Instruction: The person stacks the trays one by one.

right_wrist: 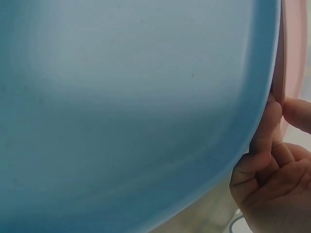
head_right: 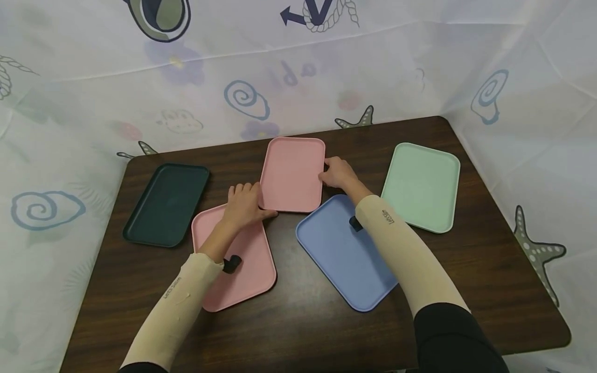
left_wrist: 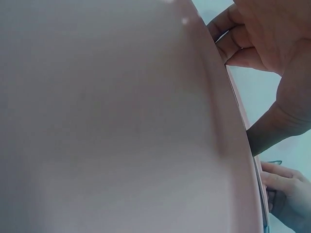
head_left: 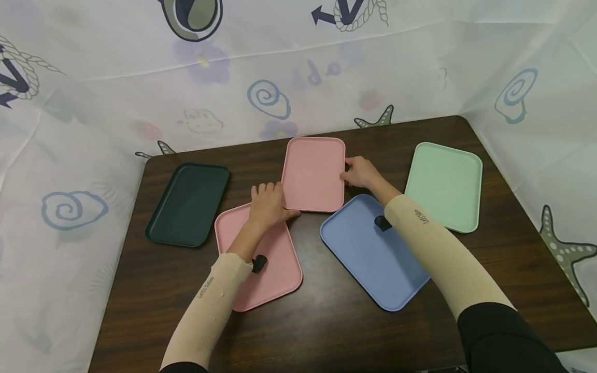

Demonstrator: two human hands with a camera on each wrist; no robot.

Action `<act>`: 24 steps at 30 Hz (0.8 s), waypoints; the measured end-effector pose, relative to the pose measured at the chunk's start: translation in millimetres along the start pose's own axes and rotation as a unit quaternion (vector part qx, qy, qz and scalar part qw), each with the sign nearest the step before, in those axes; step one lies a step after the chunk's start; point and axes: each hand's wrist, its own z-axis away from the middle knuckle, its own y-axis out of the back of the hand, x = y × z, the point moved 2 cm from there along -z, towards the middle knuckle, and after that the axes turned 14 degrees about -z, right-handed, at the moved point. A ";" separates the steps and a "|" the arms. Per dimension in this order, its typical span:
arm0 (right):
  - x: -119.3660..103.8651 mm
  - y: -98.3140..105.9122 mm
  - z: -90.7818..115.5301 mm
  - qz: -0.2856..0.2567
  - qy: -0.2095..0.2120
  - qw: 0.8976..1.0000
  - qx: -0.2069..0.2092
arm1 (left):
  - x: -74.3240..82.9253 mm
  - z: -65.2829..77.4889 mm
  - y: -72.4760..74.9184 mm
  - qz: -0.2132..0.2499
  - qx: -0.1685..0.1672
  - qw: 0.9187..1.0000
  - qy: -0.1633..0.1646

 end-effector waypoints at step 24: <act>2.5 -3.8 -1.4 -0.022 0.024 0.999 -0.038 | 11.5 28.5 -7.2 -0.002 0.043 0.999 0.027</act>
